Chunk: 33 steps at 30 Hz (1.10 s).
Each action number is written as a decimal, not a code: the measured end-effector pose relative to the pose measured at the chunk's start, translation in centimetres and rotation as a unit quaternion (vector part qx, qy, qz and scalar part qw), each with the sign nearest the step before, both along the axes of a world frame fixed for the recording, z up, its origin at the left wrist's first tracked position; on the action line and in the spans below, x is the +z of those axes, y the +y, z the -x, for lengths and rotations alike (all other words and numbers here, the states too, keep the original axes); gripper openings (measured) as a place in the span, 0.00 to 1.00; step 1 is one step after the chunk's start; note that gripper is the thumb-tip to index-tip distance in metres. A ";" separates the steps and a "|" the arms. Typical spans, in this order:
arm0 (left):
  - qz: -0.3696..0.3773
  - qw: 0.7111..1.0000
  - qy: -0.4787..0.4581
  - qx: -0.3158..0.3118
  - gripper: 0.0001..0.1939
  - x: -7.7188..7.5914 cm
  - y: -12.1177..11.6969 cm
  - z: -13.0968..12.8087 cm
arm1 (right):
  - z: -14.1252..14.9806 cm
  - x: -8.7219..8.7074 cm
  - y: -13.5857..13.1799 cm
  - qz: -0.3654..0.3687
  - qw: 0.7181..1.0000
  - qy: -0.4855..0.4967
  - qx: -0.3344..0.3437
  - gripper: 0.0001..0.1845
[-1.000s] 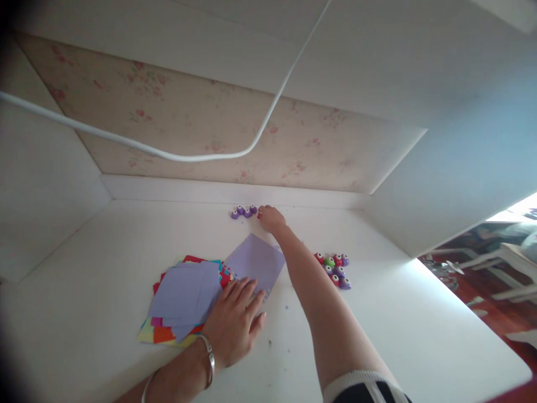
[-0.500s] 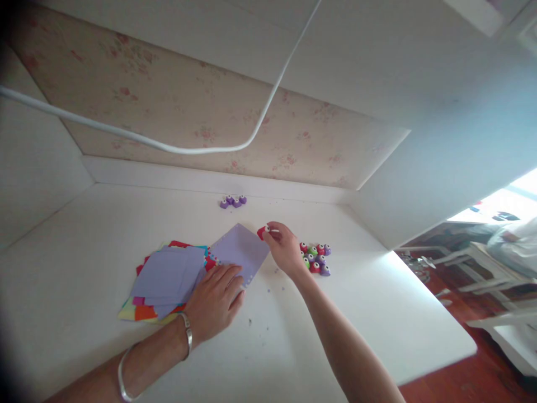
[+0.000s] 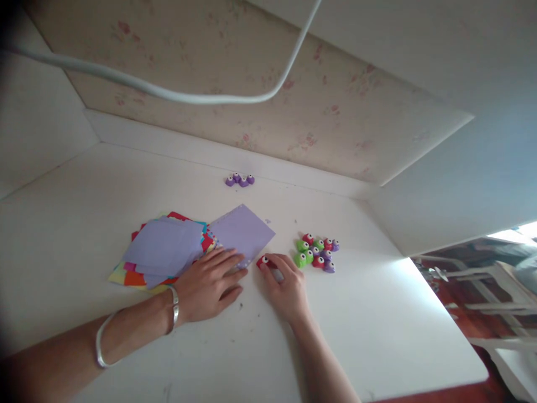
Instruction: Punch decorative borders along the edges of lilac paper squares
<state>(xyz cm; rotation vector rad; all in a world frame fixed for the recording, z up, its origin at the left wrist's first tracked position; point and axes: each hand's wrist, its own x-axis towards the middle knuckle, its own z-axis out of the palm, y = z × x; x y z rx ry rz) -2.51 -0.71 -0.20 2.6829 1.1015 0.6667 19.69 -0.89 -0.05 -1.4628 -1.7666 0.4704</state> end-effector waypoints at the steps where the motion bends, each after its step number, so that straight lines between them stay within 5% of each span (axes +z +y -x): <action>1: 0.001 1.000 0.001 0.000 0.18 0.0 0.0 0.0 | 0.1 0.0 0.0 0.001 1.000 -0.003 0.000 0.10; 12: 0.010 1.000 0.010 -0.006 0.16 0.3 0.1 0.1 | 0.5 0.3 0.1 -0.007 0.999 -0.026 0.045 0.09; 19: 0.006 1.000 0.014 -0.004 0.17 0.4 0.0 0.0 | 0.3 0.2 0.2 -0.046 0.996 -0.078 0.005 0.08; 24: 0.004 1.000 0.015 -0.012 0.16 0.6 0.1 0.1 | 0.3 0.7 -0.3 -0.164 0.967 -0.188 0.057 0.10; 28: -0.002 1.000 0.007 -0.010 0.16 0.5 0.1 0.1 | 0.7 1.2 -0.7 -0.163 0.940 -0.275 0.123 0.08; 33: -0.007 1.000 0.003 -0.010 0.15 0.3 0.1 0.1 | 0.9 1.2 -0.9 -0.139 0.933 -0.313 0.112 0.11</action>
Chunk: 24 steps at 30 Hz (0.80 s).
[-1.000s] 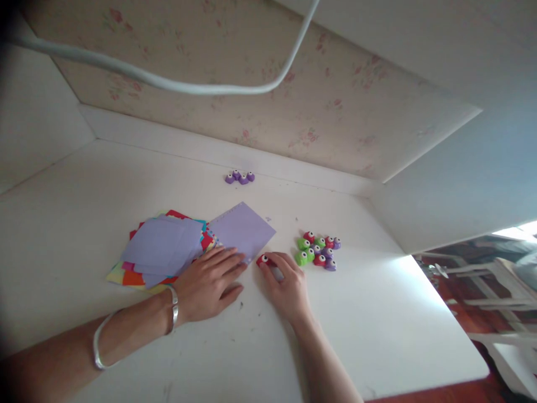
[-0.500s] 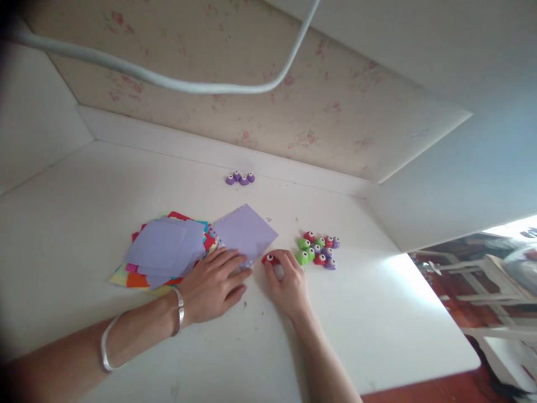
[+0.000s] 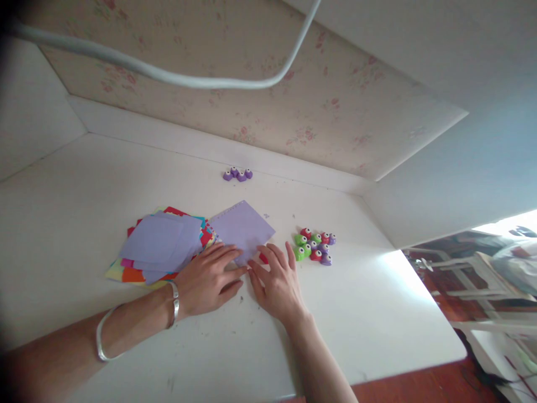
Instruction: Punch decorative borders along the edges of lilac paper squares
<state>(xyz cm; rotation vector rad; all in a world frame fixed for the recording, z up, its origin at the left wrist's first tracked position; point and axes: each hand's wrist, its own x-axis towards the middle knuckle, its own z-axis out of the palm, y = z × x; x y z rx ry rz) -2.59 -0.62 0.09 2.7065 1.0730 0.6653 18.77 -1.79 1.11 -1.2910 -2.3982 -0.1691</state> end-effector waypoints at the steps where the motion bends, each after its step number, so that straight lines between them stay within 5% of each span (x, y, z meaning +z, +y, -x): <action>1: 0.000 1.000 -0.001 0.000 0.15 0.0 0.0 0.0 | 0.0 0.0 0.0 0.004 1.000 -0.006 -0.006 0.11; 12: 0.007 1.000 0.005 0.009 0.19 0.0 0.0 -0.1 | -0.6 -0.8 0.4 0.008 1.000 -0.002 -0.012 0.19; 18: 0.013 1.000 0.003 0.014 0.21 -0.5 0.1 -0.2 | -1.4 -1.8 0.9 -0.005 0.984 0.168 -0.051 0.15; 24: 0.011 1.000 0.004 0.006 0.21 -0.3 0.0 -0.1 | -1.4 -1.6 0.8 0.112 0.952 0.262 -0.116 0.13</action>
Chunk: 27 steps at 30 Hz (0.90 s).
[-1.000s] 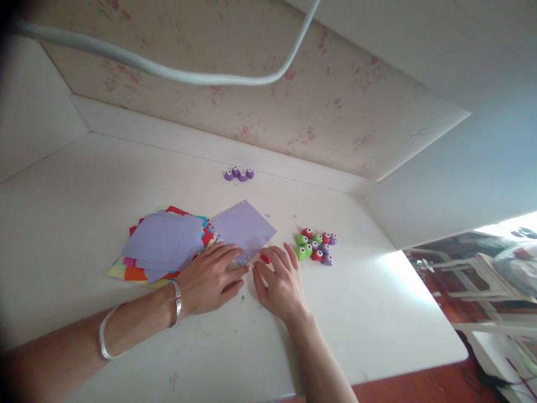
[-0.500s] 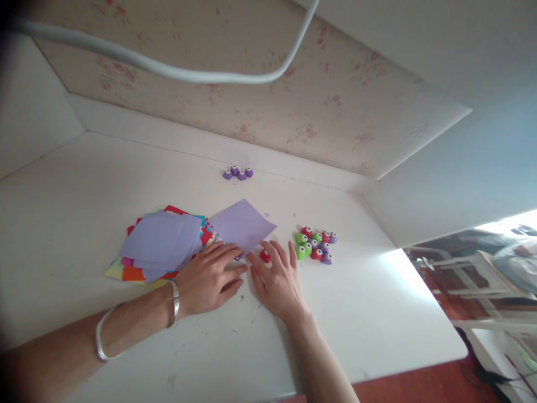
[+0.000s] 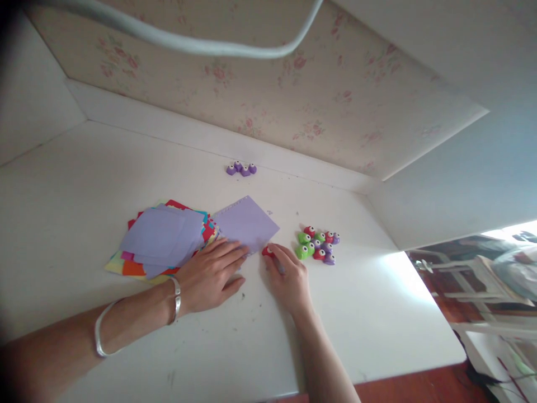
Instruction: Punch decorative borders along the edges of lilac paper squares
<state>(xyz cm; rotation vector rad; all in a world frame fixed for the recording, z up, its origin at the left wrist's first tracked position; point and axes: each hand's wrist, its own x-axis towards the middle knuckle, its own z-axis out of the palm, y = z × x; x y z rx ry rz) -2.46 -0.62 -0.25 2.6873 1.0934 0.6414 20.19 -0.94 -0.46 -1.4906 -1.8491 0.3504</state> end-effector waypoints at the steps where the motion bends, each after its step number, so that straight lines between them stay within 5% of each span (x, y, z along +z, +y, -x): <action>1: 0.002 1.000 0.005 -0.002 0.21 0.1 0.0 0.0 | 0.1 0.0 0.0 0.018 1.000 0.017 -0.015 0.13; 11: -0.003 1.000 0.003 -0.013 0.24 -0.4 -0.1 -0.2 | -0.4 -0.8 0.5 0.121 0.974 0.190 -0.033 0.17; 27: -0.004 1.000 -0.011 -0.023 0.23 -0.4 0.0 -0.2 | 0.3 0.3 0.1 0.051 0.998 0.027 -0.003 0.13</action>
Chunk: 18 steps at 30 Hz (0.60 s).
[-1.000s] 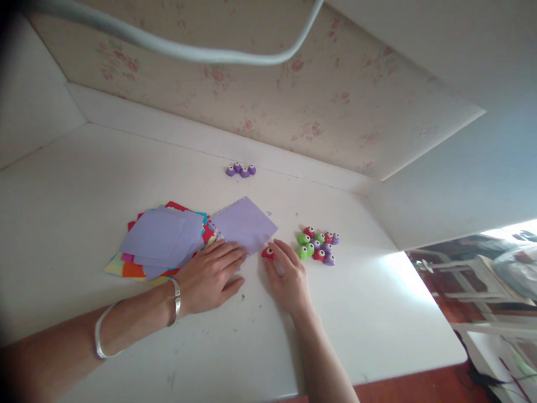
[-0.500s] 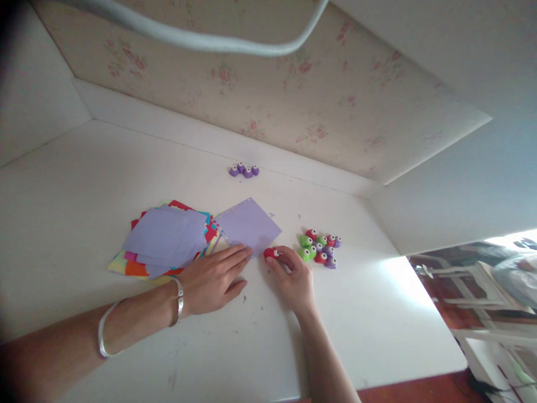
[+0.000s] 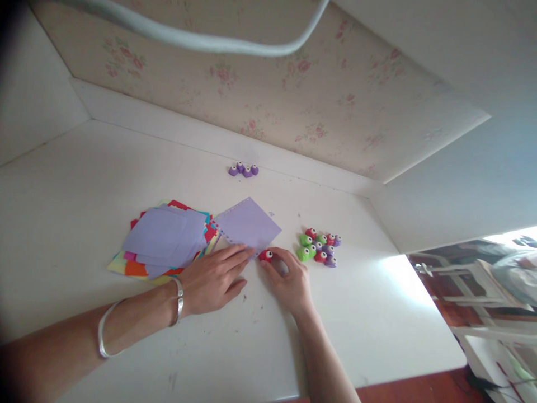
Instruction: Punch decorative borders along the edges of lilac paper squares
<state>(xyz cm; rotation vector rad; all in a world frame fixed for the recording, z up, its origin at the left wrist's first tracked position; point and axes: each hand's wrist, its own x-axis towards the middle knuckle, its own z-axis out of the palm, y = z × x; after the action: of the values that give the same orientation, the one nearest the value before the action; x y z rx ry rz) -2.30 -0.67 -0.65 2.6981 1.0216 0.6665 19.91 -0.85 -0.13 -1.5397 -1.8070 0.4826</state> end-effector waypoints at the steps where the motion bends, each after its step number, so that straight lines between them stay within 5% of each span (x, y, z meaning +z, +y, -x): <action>1: 0.002 1.000 0.000 -0.002 0.24 -0.2 0.0 0.0 | 0.0 0.0 0.0 -0.001 1.000 -0.002 -0.003 0.13; 18: 0.012 1.000 0.008 -0.007 0.22 -0.2 -0.1 0.0 | 0.0 -0.1 0.0 0.006 1.000 0.003 -0.025 0.15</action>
<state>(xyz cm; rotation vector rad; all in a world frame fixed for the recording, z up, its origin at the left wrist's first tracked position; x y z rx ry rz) -2.31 -0.75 -0.87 2.6918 1.0067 0.6284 19.89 -0.81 -0.21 -1.5869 -1.7594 0.4734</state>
